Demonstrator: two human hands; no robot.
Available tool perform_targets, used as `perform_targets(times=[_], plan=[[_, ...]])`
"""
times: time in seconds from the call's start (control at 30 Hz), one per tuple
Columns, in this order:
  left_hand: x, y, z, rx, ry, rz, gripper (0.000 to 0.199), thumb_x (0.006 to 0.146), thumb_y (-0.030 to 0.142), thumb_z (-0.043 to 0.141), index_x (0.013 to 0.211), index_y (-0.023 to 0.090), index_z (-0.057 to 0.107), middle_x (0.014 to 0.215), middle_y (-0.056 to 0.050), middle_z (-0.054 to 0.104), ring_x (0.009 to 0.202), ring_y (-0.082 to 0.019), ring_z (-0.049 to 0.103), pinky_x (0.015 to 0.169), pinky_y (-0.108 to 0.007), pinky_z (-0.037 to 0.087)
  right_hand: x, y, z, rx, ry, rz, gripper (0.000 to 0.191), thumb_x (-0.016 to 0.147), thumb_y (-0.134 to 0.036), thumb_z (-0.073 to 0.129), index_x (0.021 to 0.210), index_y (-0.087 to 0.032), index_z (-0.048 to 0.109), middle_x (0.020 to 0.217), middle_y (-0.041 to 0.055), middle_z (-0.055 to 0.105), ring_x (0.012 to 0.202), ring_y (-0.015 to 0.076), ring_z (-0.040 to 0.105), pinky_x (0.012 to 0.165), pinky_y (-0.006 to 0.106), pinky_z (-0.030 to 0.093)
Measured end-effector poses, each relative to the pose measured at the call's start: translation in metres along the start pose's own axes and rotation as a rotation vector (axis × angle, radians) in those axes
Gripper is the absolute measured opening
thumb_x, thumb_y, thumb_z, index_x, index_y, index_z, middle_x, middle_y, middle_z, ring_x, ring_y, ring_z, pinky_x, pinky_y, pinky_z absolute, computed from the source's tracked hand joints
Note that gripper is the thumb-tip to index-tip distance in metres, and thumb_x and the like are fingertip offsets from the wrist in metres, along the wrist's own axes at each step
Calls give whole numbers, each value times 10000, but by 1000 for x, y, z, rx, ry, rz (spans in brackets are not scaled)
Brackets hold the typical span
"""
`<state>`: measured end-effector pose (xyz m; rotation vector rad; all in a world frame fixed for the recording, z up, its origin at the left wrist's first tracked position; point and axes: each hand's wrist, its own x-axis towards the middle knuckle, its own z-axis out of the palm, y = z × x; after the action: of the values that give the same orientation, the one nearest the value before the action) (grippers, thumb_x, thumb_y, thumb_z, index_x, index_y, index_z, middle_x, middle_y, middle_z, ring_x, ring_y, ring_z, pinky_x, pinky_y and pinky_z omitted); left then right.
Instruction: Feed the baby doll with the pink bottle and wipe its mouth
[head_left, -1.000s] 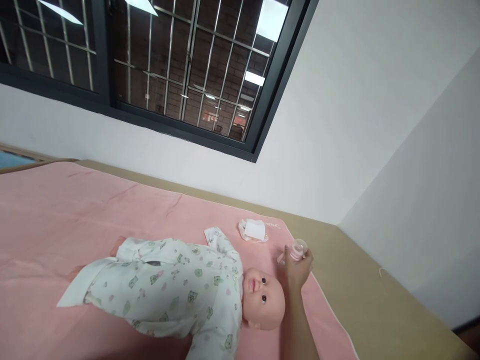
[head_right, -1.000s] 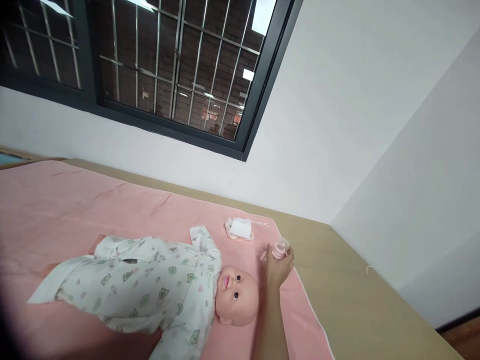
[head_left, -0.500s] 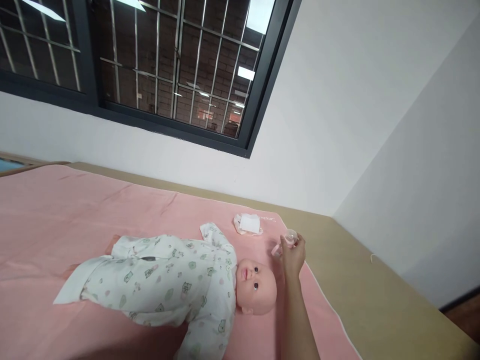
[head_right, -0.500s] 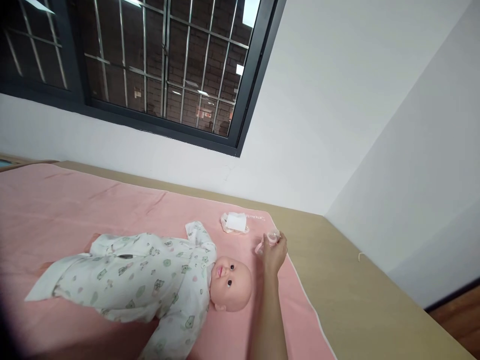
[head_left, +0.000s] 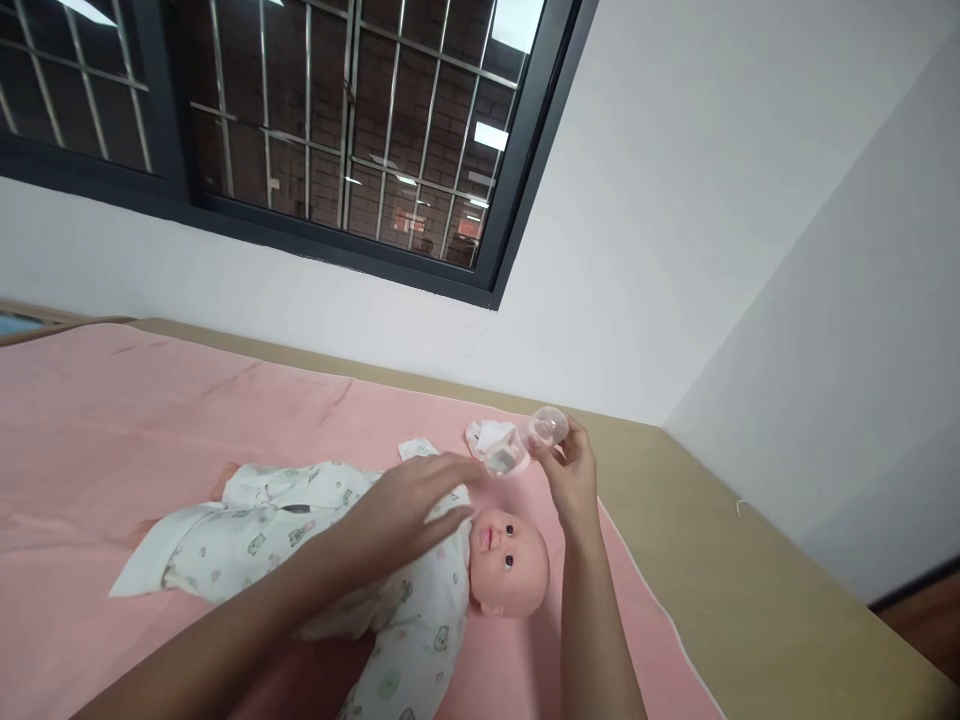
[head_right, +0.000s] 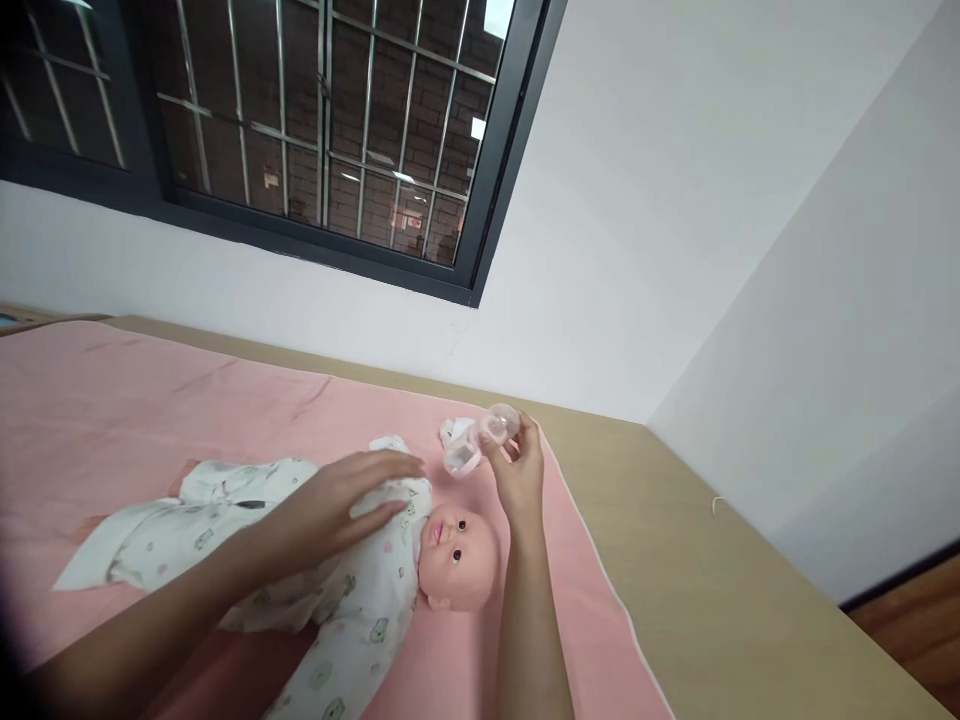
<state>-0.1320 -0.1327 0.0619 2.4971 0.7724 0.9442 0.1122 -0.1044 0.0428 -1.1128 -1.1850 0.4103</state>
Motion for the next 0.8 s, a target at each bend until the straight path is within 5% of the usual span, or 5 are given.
perform_targets(times=[0.13, 0.3, 0.57, 0.8], plan=[[2, -11, -4, 8, 162, -209, 383, 902, 366, 499, 1268, 254, 510, 1312, -34, 589, 1202, -226, 545, 980, -370, 456, -25, -36, 24, 73, -179, 9, 457, 743, -372, 729, 1131, -231, 534, 1164, 59, 600, 1045, 177, 594, 903, 360, 521], [2, -13, -8, -103, 105, -276, 571, 796, 343, 603, 1333, 269, 425, 1299, -39, 596, 1195, -244, 559, 956, -369, 475, -53, -55, 52, 103, -317, 8, 439, 766, -343, 713, 1139, -248, 501, 1129, 45, 604, 1020, 177, 609, 910, 364, 532], [1, -11, -9, -326, 51, -334, 676, 660, 93, 478, 1302, 301, 437, 1021, 18, 690, 699, -154, 658, 504, -216, 451, -77, -55, 77, 104, -325, -62, 477, 804, -350, 675, 1209, -248, 445, 1172, 65, 567, 1067, 191, 590, 919, 366, 524], [5, -15, -8, -74, 175, -256, 499, 585, 97, 504, 1052, 239, 607, 1062, -18, 667, 937, -214, 624, 739, -305, 489, -76, -55, 70, -87, -277, -51, 517, 790, -401, 699, 1244, -270, 490, 1241, 56, 572, 1132, 222, 556, 981, 406, 463]])
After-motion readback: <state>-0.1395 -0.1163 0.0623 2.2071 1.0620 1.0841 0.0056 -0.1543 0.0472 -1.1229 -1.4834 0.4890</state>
